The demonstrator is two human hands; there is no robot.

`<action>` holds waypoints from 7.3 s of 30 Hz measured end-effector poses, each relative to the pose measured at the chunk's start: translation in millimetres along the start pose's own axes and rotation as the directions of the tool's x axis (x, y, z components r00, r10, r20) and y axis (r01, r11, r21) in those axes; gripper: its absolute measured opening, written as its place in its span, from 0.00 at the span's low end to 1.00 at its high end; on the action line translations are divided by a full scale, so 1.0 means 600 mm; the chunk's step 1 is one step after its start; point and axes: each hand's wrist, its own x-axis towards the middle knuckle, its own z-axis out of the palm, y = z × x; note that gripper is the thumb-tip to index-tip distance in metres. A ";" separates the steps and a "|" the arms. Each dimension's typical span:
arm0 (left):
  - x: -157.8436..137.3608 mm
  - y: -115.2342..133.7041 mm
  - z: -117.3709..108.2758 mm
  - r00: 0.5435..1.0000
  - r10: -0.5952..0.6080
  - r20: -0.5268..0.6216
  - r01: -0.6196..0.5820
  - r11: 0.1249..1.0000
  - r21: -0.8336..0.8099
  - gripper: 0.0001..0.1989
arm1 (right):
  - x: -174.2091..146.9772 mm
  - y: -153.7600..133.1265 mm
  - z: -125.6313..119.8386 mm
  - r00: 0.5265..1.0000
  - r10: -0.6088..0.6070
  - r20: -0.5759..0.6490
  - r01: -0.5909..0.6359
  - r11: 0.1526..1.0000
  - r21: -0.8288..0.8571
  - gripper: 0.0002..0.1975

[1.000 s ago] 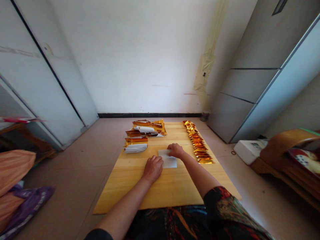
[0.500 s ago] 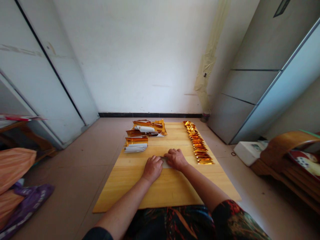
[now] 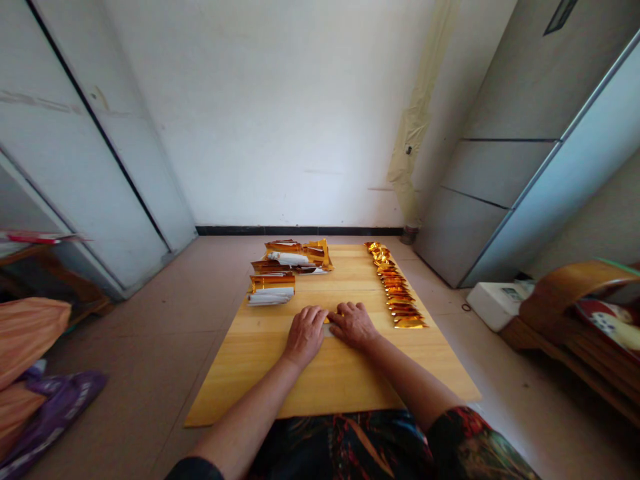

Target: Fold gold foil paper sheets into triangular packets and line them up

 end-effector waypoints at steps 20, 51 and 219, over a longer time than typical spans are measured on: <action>0.002 0.000 -0.004 0.995 -0.027 0.093 0.026 1.000 0.012 0.09 | -0.054 0.047 -0.010 0.992 0.124 -0.014 -0.124 0.992 0.024 0.14; 0.005 0.005 -0.010 0.984 -0.020 0.177 0.014 0.999 0.036 0.15 | -0.072 0.065 0.017 0.987 -0.076 -0.140 0.108 0.965 0.239 0.20; 0.017 0.048 0.027 0.984 -0.091 0.153 0.120 0.973 -0.199 0.11 | -0.003 0.034 0.019 0.917 0.397 0.044 -0.396 0.891 0.220 0.08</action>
